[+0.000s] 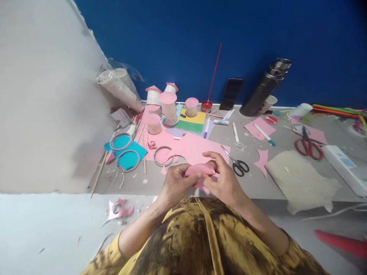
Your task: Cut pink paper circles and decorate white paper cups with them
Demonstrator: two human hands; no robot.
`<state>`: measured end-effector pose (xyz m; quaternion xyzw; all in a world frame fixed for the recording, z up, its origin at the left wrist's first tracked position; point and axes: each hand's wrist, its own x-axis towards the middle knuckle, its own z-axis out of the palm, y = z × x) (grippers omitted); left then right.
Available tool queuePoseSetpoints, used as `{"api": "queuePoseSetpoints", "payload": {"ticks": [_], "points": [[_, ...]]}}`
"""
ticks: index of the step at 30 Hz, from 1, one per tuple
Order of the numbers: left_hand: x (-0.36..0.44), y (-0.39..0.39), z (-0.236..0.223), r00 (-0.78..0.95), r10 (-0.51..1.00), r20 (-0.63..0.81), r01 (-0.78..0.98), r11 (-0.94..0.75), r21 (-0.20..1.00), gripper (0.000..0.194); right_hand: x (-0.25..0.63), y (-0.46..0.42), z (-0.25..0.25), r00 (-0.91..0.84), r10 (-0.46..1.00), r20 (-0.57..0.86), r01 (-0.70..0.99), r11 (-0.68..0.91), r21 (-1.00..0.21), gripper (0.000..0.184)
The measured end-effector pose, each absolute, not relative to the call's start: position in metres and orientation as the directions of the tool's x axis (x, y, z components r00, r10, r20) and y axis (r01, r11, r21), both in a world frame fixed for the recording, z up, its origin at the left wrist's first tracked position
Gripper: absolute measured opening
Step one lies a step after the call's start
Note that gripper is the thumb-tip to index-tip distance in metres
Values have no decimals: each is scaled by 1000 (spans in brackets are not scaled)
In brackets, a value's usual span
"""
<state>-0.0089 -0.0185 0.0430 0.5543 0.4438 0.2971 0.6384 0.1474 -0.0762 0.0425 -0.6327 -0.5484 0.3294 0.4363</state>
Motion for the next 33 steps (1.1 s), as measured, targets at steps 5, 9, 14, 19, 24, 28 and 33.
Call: {"api": "queuePoseSetpoints", "payload": {"ticks": [5,9,14,19,24,28,33], "points": [[-12,-18,41,417,870,-264,153,220,963,25,159,-79,43,119,993,2,334,-38,-942,54],[-14,-17,39,381,900,-213,224,133,965,19,178,-80,44,57,996,-76,70,-80,-994,45],[-14,-16,37,398,909,-122,197,45,979,11,184,-75,43,54,986,-158,129,-164,-978,34],[-23,-8,28,567,803,-184,-115,298,948,40,179,-76,45,149,987,-58,297,-101,-950,28],[-22,-6,21,537,788,-302,-91,410,908,31,177,-74,48,187,982,-8,354,-74,-932,27],[-15,-6,20,525,801,-287,29,320,947,24,179,-68,43,213,976,-39,329,-109,-938,31],[-10,-2,18,499,805,-321,52,342,938,26,184,-61,37,209,975,-69,327,-136,-935,34]]}}
